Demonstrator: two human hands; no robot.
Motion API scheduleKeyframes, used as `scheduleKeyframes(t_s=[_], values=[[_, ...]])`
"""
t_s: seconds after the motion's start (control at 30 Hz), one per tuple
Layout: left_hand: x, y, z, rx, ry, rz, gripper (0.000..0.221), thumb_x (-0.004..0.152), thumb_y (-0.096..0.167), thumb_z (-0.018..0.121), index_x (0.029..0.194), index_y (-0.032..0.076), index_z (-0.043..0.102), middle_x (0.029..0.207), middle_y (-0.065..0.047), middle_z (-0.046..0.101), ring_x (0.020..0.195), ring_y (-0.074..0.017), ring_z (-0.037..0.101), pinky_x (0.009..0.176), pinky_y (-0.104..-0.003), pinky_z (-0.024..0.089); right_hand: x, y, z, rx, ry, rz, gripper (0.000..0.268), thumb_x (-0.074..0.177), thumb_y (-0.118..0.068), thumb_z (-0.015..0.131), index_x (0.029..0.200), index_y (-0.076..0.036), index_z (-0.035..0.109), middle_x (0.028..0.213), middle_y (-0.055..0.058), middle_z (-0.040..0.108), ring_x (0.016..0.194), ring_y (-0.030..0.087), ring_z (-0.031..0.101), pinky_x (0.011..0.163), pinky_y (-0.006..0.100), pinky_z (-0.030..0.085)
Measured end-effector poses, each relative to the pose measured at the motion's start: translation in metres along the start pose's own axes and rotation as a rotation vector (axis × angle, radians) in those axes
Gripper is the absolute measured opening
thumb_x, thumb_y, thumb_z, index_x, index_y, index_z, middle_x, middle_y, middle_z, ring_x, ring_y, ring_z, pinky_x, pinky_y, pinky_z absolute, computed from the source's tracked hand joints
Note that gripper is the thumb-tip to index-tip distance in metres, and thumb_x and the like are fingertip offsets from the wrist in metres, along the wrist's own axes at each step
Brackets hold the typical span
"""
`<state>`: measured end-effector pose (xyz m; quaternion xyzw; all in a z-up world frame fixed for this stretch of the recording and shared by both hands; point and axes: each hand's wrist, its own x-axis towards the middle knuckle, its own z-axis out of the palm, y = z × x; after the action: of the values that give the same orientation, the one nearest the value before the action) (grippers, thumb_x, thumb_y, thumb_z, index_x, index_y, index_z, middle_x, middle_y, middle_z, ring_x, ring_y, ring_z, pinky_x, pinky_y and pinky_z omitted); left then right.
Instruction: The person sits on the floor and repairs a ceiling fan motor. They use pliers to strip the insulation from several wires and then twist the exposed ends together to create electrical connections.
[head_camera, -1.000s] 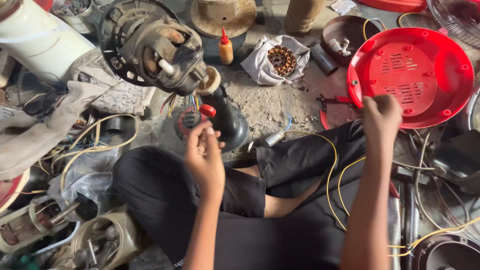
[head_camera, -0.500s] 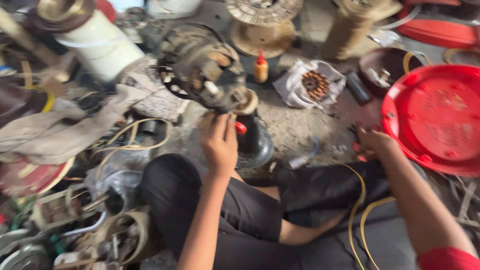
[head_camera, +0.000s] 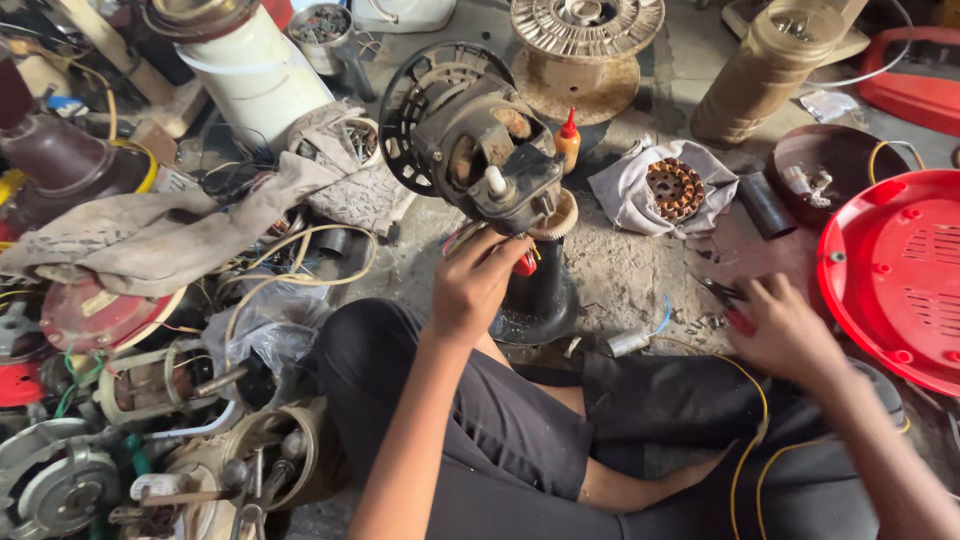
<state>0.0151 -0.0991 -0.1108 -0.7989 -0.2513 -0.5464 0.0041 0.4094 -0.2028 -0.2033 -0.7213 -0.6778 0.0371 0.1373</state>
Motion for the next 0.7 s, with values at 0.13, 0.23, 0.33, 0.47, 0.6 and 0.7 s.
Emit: scheduleKeyframes(t_s=[0.13, 0.23, 0.33, 0.47, 0.6, 0.7], values=[[0.009, 0.002, -0.006, 0.012, -0.082, 0.035, 0.033, 0.084, -0.010, 0.068, 0.112, 0.005, 0.073, 0.108, -0.011, 0.069, 0.100, -0.0314, 0.070, 0.088, -0.042, 0.057, -0.025, -0.105, -0.030, 0.394, 0.145, -0.061, 0.057, 0.080, -0.008, 0.064, 0.135, 0.002, 0.054, 0.114, 0.022, 0.062, 0.108, 0.040, 0.062, 0.098, 0.046, 0.049], [0.008, 0.004, -0.004, -0.002, -0.067, -0.007, 0.031, 0.085, -0.009, 0.068, 0.112, 0.006, 0.073, 0.105, -0.011, 0.069, 0.098, -0.0314, 0.070, 0.086, -0.042, 0.057, -0.027, -0.163, -0.041, 0.490, 0.208, -0.143, 0.063, 0.071, -0.008, 0.066, 0.131, 0.005, 0.053, 0.116, 0.024, 0.058, 0.112, 0.042, 0.059, 0.098, 0.047, 0.047], [0.006, 0.004, 0.007, -0.094, 0.018, -0.071, 0.023, 0.088, -0.003, 0.074, 0.109, 0.007, 0.069, 0.104, -0.010, 0.069, 0.096, -0.0301, 0.070, 0.085, -0.041, 0.057, -0.015, -0.198, -0.039, 0.409, 0.310, -0.191, 0.069, 0.063, -0.010, 0.068, 0.128, 0.006, 0.051, 0.120, 0.025, 0.055, 0.113, 0.044, 0.053, 0.100, 0.050, 0.043], [0.004, 0.008, 0.017, -0.186, 0.031, -0.295, 0.020, 0.088, 0.001, 0.077, 0.107, 0.003, 0.071, 0.090, -0.010, 0.068, 0.073, -0.0238, 0.069, 0.069, -0.037, 0.055, -0.004, -0.224, -0.027, 0.433, 0.347, -0.111, 0.072, 0.066, -0.012, 0.069, 0.133, 0.005, 0.048, 0.123, 0.024, 0.053, 0.115, 0.042, 0.051, 0.101, 0.049, 0.041], [0.003, 0.007, 0.015, -0.143, 0.069, -0.194, 0.018, 0.090, 0.001, 0.076, 0.105, 0.004, 0.067, 0.090, -0.009, 0.067, 0.078, -0.0268, 0.067, 0.072, -0.039, 0.054, 0.002, -0.236, -0.017, 0.427, 0.369, -0.076, 0.075, 0.067, -0.013, 0.070, 0.136, 0.004, 0.046, 0.122, 0.023, 0.052, 0.115, 0.042, 0.051, 0.102, 0.049, 0.040], [0.005, 0.003, 0.012, -0.082, 0.069, -0.104, 0.020, 0.090, 0.001, 0.074, 0.108, 0.005, 0.066, 0.091, -0.010, 0.067, 0.081, -0.0289, 0.067, 0.075, -0.041, 0.054, 0.005, -0.241, -0.017, 0.437, 0.390, -0.078, 0.077, 0.067, -0.013, 0.070, 0.138, 0.004, 0.046, 0.124, 0.023, 0.052, 0.116, 0.042, 0.050, 0.103, 0.049, 0.040]])
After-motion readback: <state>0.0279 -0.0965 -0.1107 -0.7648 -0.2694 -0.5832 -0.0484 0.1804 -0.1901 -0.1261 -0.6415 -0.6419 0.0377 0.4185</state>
